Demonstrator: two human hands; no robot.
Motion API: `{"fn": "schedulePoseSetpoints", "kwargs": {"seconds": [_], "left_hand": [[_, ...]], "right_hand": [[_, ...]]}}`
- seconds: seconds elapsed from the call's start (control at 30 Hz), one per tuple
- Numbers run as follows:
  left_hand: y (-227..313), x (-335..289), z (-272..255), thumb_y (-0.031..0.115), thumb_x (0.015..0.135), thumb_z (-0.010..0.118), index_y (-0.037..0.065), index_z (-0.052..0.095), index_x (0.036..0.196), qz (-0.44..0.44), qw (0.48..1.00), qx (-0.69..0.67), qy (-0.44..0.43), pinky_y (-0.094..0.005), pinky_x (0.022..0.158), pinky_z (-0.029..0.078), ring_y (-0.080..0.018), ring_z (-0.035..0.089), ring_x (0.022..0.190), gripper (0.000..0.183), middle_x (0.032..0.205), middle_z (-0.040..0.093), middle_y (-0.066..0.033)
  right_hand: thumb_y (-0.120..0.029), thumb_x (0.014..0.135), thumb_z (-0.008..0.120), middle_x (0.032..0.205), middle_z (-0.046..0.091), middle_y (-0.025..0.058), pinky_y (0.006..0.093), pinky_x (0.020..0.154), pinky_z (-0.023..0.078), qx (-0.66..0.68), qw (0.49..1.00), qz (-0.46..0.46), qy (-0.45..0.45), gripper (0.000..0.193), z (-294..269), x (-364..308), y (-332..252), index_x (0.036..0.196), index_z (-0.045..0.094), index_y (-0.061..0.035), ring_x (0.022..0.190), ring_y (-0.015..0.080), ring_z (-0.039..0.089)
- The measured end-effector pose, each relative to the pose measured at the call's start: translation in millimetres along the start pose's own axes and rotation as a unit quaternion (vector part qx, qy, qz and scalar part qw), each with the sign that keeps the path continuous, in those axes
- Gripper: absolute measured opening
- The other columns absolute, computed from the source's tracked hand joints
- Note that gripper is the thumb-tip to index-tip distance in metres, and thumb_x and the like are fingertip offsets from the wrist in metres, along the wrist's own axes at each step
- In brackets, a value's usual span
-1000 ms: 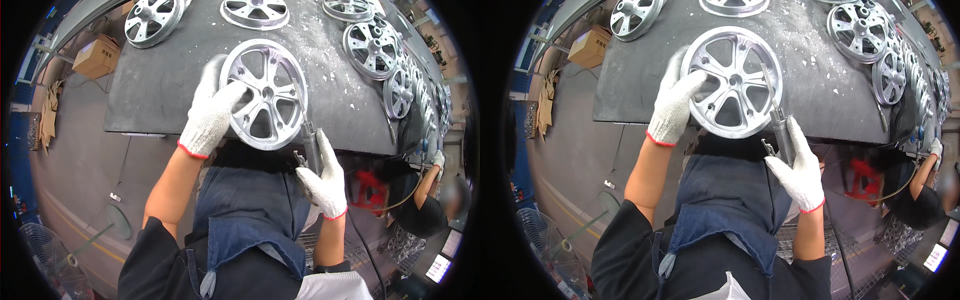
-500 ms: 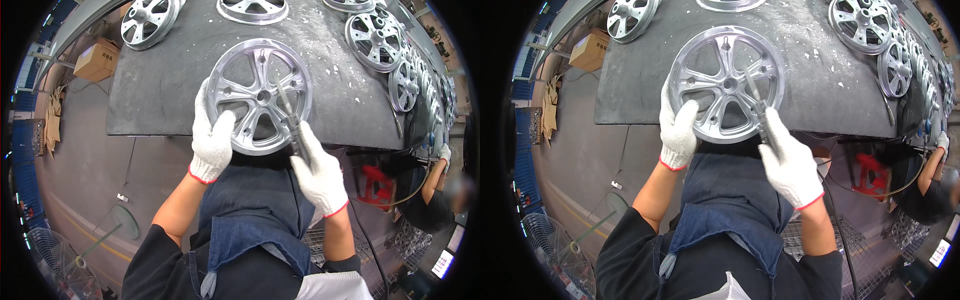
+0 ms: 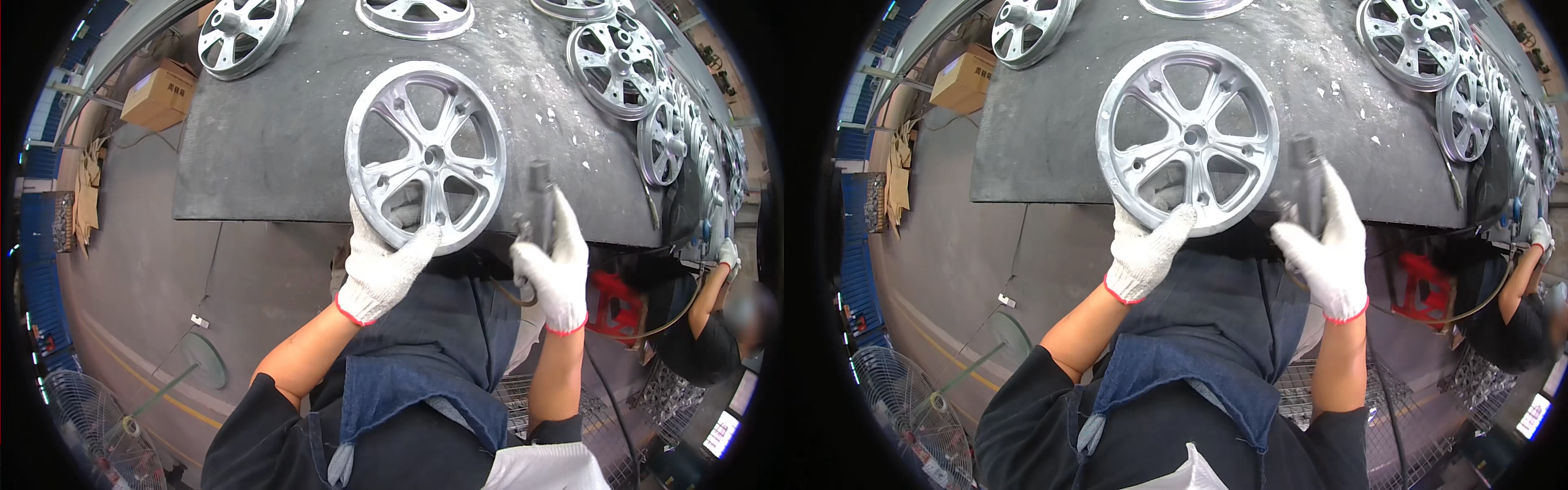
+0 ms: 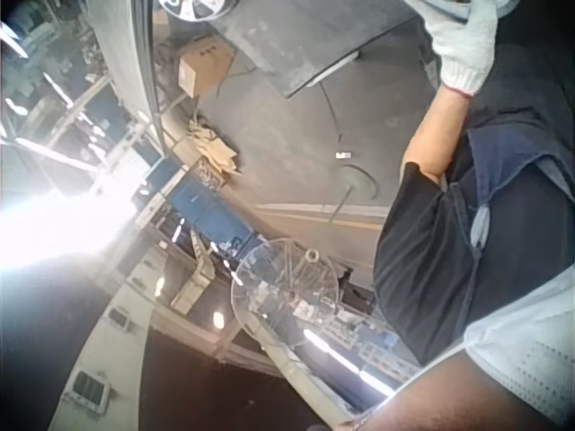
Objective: Deburring the edges of metal wheel covers using a handheld pneumatic tool.
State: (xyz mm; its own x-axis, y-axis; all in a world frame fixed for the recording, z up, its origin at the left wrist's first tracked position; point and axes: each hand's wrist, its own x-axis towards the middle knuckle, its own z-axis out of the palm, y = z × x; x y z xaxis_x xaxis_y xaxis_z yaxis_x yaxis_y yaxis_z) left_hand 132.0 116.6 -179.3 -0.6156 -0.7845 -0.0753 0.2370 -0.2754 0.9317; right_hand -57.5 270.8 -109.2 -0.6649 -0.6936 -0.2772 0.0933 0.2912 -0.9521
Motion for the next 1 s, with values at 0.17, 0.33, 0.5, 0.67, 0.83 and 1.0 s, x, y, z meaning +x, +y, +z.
{"fn": "schedulePoseSetpoints", "kwargs": {"seconds": [0.17, 0.33, 0.5, 0.67, 0.83, 1.0], "left_hand": [[5, -1, 3, -0.01, 0.096, 0.075, 0.006, 0.025, 0.168, -0.082, 0.994, -0.067, 0.014, -0.0426, 0.102, 0.065, -0.0283, 0.07, 0.128, 0.089, 0.153, 0.057, -0.0214], [44, 23, -13, 0.0, 0.104, 0.066, 0.001, 0.048, 0.159, 0.009, 0.999, 0.032, 0.031, -0.0369, 0.104, 0.058, -0.0197, 0.071, 0.118, 0.058, 0.134, 0.071, -0.0124], [41, 45, -30, 0.005, 0.11, 0.057, -0.004, 0.055, 0.151, 0.002, 0.998, -0.033, 0.059, -0.0371, 0.095, 0.064, -0.0221, 0.076, 0.107, 0.042, 0.128, 0.073, -0.0166], [33, 46, -41, 0.005, 0.109, 0.055, -0.004, 0.054, 0.153, 0.033, 0.998, -0.04, 0.04, -0.0386, 0.096, 0.064, -0.0236, 0.076, 0.109, 0.045, 0.131, 0.073, -0.0181], [31, 43, -47, 0.004, 0.109, 0.055, -0.004, 0.053, 0.155, 0.0, 0.999, -0.029, 0.043, -0.04, 0.101, 0.062, -0.0235, 0.074, 0.116, 0.048, 0.134, 0.072, -0.0177], [31, 44, -45, 0.004, 0.107, 0.056, -0.004, 0.053, 0.156, 0.002, 0.998, -0.029, 0.054, -0.0409, 0.105, 0.06, -0.0244, 0.073, 0.119, 0.05, 0.135, 0.072, -0.0173]], "right_hand": [[-0.004, 0.106, 0.064, 0.089, 0.065, 0.0044, 0.0241, 0.052, 0.048, 0.137, 0.984, -0.006, 0.116, 0.056, -2, 34, 27, 0.16, 0.051, -0.0018, 0.059, 0.0065, 0.056], [-0.008, 0.11, 0.063, 0.087, 0.062, 0.0032, 0.0246, 0.05, 0.048, 0.074, 0.989, -0.003, 0.126, 0.047, 9, 35, 18, 0.155, 0.053, 0.0011, 0.058, 0.0063, 0.055], [-0.012, 0.11, 0.068, 0.089, 0.062, 0.004, 0.0251, 0.049, 0.048, 0.084, 0.984, 0.009, 0.157, 0.053, 9, 37, 33, 0.158, 0.051, 0.0036, 0.058, 0.0063, 0.056], [-0.011, 0.109, 0.069, 0.093, 0.066, 0.0052, 0.0253, 0.049, 0.048, 0.06, 0.987, 0.031, 0.144, 0.062, 9, 41, 26, 0.164, 0.046, 0.0032, 0.058, 0.0065, 0.056], [-0.011, 0.108, 0.071, 0.093, 0.068, 0.0051, 0.0252, 0.049, 0.048, 0.032, 0.987, 0.055, 0.148, 0.068, 11, 41, 16, 0.169, 0.042, 0.002, 0.058, 0.0062, 0.056], [-0.006, 0.109, 0.066, 0.094, 0.069, 0.0063, 0.0248, 0.05, 0.048, 0.063, 0.983, -0.041, 0.168, 0.066, 15, 42, 25, 0.17, 0.04, 0.0015, 0.058, 0.0062, 0.057]]}}
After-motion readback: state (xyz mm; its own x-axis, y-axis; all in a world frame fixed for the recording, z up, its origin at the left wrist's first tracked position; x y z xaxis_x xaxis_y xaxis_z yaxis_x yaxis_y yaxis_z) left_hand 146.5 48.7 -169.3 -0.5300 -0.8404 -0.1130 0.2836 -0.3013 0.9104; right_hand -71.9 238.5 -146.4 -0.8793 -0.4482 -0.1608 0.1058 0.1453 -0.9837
